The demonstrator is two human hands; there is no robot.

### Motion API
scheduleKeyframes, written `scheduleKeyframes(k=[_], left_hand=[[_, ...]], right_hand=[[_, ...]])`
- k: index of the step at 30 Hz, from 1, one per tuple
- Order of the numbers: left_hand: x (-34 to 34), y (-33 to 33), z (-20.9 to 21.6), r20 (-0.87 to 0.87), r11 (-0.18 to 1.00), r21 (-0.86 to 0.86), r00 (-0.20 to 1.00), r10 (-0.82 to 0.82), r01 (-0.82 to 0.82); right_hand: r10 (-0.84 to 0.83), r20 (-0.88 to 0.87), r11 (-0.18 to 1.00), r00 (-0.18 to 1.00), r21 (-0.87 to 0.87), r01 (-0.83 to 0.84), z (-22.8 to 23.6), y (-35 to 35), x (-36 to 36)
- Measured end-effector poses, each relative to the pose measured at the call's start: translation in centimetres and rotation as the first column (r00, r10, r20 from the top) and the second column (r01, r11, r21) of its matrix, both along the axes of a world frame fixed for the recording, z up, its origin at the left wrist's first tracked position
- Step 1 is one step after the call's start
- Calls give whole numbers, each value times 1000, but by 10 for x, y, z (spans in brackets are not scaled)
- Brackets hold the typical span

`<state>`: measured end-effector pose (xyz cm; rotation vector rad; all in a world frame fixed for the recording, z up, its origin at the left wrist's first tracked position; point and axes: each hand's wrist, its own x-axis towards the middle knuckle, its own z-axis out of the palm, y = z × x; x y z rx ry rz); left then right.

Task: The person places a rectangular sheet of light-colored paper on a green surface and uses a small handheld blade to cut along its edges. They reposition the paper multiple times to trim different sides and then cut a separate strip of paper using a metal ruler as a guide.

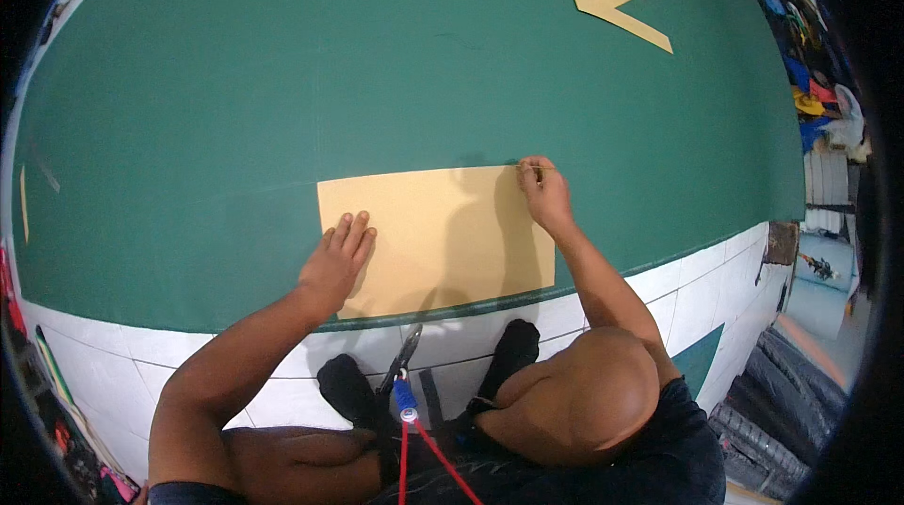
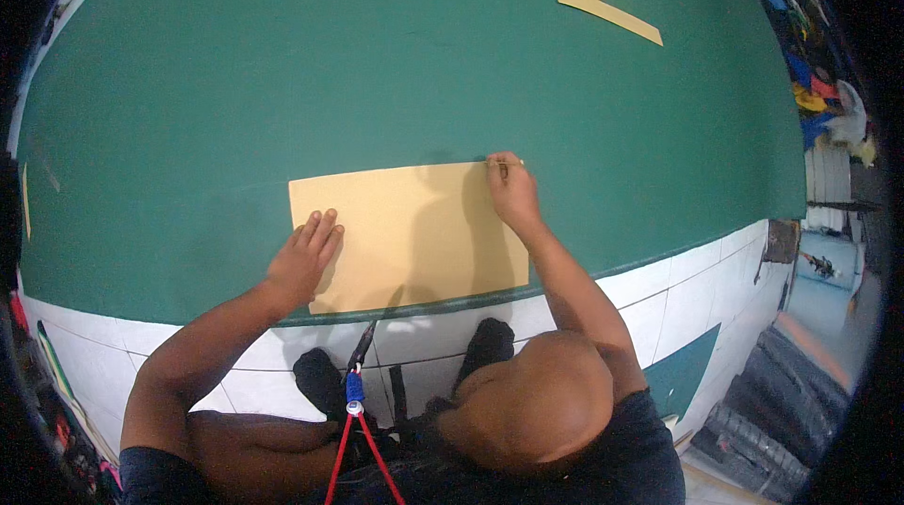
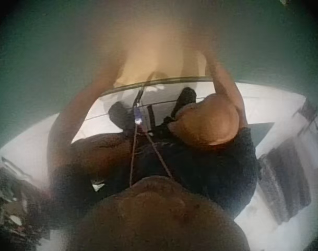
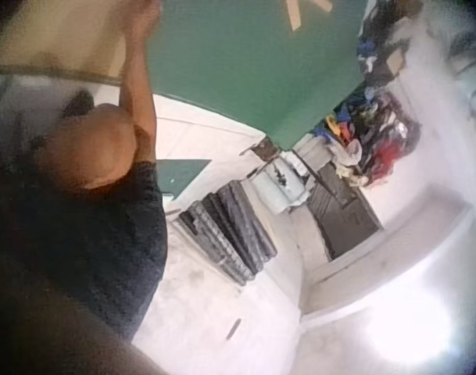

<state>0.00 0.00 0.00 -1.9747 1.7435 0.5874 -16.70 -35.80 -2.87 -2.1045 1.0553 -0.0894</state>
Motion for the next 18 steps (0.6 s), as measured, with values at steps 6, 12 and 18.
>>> scheduleKeyframes(k=[6, 12, 18], left_hand=[[1, -14, 24, -151, 986, 128, 980, 127, -108], [0, -22, 26, -122, 987, 155, 990, 70, -50], [-1, -15, 31, -93, 973, 215, 990, 110, -88]], right_hand=[[119, 103, 993, 988, 13, -121, 2, 11, 5], [-116, 110, 993, 987, 33, 113, -19, -42, -28], [-179, 95, 980, 979, 100, 170, -16, -48, -31]])
